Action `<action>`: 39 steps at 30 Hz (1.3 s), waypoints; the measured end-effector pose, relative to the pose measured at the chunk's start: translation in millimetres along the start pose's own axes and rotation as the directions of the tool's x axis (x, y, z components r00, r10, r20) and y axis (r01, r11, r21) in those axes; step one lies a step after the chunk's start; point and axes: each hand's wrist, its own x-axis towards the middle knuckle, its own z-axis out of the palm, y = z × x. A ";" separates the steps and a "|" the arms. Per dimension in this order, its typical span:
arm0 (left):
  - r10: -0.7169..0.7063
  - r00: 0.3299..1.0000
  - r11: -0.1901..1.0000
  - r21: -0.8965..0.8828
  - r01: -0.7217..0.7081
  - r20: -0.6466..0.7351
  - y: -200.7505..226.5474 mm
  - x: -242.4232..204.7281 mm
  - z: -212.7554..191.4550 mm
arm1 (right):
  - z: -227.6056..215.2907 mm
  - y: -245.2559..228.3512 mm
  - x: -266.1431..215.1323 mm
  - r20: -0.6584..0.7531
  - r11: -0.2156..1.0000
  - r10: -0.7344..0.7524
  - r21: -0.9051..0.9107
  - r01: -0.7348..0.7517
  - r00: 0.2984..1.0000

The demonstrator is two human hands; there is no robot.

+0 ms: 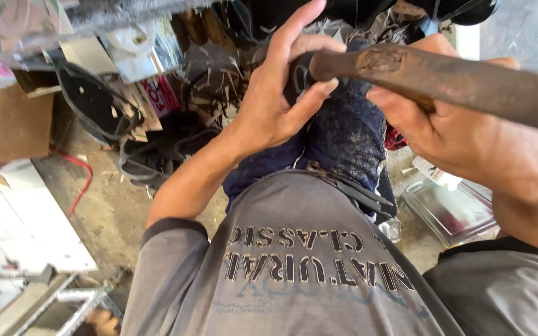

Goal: The person holds a black sandal on their lap and uses a hammer to repeatedly strike the sole and heel area. They rotate the sandal to work on different sections of the sole while continuing to hammer it.

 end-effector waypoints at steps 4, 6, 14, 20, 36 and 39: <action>-0.001 1.000 1.000 0.032 0.002 -0.024 0.6 1.2 -2.7 | 17.8 0.7 -18.2 -0.179 0.958 0.235 0.206 -0.198 0.955; -0.007 1.000 1.000 0.022 0.007 -0.021 -0.9 -2.5 -2.6 | 21.7 -0.5 -9.5 -0.030 0.941 0.279 0.209 -0.267 0.960; -0.022 1.000 0.999 -0.026 0.023 0.015 -0.9 -5.8 -8.3 | 59.7 -2.4 -12.4 -0.076 0.780 0.279 0.599 -0.180 0.957; -0.082 0.941 0.965 -0.262 -0.007 -0.328 7.7 -30.0 -6.8 | 102.2 1.0 -85.5 -0.064 0.727 0.542 0.536 -0.429 0.838; -0.431 0.866 0.754 -0.629 0.190 -0.255 -66.5 -86.2 48.4 | 91.9 -87.1 -93.6 0.179 0.241 0.786 0.793 -0.560 0.591; -0.438 0.848 0.764 -0.620 0.176 -0.299 -62.8 -88.0 61.9 | 104.4 -110.9 -54.7 0.219 0.344 0.797 0.603 -0.720 0.564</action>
